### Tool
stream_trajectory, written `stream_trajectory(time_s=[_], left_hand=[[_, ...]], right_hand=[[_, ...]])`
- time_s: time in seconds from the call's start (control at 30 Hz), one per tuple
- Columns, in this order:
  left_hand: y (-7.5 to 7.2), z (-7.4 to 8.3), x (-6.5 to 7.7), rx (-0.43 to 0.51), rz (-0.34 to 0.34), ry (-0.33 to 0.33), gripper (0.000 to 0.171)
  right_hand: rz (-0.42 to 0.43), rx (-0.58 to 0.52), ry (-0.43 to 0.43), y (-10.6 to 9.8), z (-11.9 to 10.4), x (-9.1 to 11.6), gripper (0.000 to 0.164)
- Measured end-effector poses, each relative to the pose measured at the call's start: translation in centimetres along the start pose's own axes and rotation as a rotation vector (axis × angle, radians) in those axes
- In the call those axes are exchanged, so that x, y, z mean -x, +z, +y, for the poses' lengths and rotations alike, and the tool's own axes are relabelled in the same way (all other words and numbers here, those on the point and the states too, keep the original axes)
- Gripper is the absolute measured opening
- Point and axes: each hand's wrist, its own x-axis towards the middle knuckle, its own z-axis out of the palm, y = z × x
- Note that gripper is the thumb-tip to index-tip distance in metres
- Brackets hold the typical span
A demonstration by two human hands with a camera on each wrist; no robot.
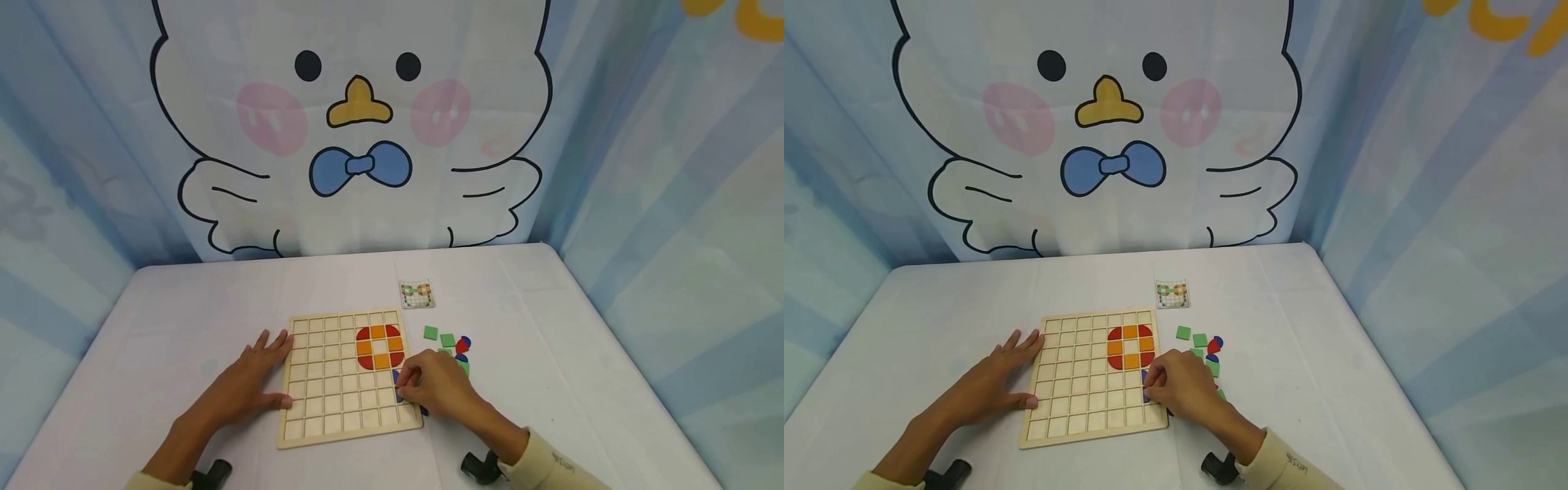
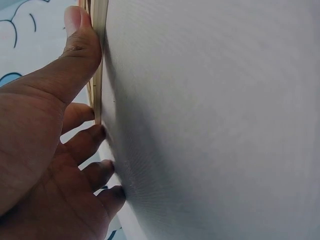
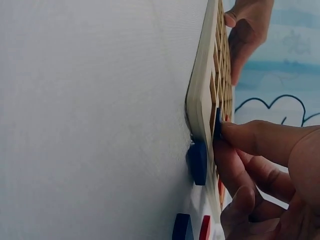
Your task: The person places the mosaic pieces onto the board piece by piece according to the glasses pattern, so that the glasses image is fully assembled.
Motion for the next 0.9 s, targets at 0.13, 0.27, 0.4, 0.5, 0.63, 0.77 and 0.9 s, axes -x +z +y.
stream_trajectory(time_s=[0.13, 0.27, 0.4, 0.5, 0.63, 0.77, 0.9], left_hand=[[0.1, 0.0, 0.0, 0.005, -0.002, -0.006, 0.113], [0.1, 0.1, 0.0, 0.004, -0.005, -0.009, 0.113], [0.1, 0.2, 0.0, 0.003, -0.008, -0.009, 0.113], [0.0, 0.3, 0.0, -0.004, -0.008, -0.007, 0.113], [0.0, 0.2, 0.0, -0.009, -0.007, -0.004, 0.113], [0.0, 0.1, 0.0, -0.011, -0.007, -0.003, 0.113], [0.0, 0.0, 0.0, -0.010, -0.005, 0.001, 0.112]], right_hand=[[0.006, -0.029, 0.024, -0.4, 0.2, 0.2, 0.018], [0.045, -0.042, 0.058, -1.3, 0.5, 0.5, 0.015], [0.074, -0.036, 0.094, -2.1, 1.0, 0.9, 0.015], [0.074, -0.025, 0.116, -2.5, 1.6, 1.3, 0.016], [0.040, -0.006, 0.110, -2.8, 2.2, 2.0, 0.019], [-0.002, -0.008, 0.085, -2.8, 2.6, 2.4, 0.022], [-0.026, 0.000, 0.065, -2.4, 2.7, 2.5, 0.023]])
